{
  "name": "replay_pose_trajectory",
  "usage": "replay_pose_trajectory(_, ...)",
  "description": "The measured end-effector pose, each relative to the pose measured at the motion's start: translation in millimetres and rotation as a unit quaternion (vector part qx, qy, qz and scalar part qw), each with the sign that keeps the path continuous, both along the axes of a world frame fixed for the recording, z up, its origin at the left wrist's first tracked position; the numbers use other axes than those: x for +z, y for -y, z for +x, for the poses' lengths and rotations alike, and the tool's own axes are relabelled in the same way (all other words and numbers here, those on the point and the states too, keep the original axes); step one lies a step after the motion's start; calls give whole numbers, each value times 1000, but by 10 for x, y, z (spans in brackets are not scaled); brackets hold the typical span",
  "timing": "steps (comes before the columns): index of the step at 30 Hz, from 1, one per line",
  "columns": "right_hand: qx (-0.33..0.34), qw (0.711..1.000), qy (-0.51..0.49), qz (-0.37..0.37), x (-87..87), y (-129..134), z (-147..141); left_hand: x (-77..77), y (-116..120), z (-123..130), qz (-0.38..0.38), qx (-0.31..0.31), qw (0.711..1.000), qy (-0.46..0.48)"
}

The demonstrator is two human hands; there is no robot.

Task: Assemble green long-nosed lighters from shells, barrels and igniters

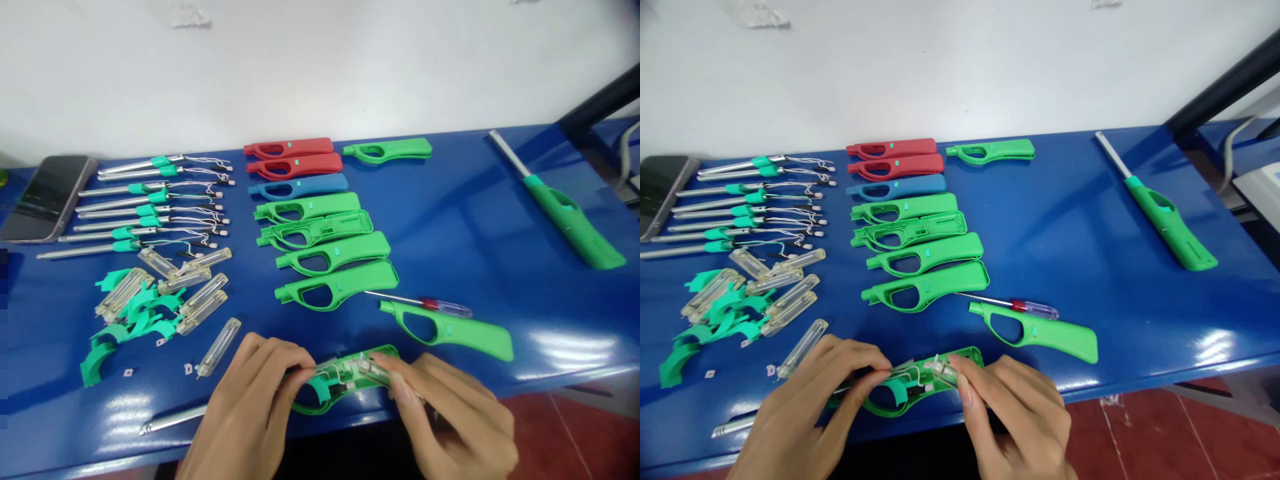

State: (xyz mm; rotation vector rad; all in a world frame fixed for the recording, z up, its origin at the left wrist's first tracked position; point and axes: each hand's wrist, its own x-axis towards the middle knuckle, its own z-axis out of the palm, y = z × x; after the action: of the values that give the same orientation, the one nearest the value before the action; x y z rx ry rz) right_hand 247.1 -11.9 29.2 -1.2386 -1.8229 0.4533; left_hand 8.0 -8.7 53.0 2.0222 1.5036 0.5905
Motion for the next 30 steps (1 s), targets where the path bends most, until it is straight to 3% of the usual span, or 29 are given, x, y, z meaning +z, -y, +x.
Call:
replay_pose_trajectory(7,1,1000,16,-14,9,4,-28,-75,41,-26,35,-30,999,-27)
replay_pose_trajectory(13,10,999,36,-7,53,-35,-27,-33,14,56,25,-10,999,-18)
replay_pose_trajectory(18,17,998,54,-9,83,-43,-30,-49,9,70,95,-52,993,-46)
replay_pose_trajectory(30,41,996,72,-19,-21,54,102,-59,49,84,74,-61,995,-15)
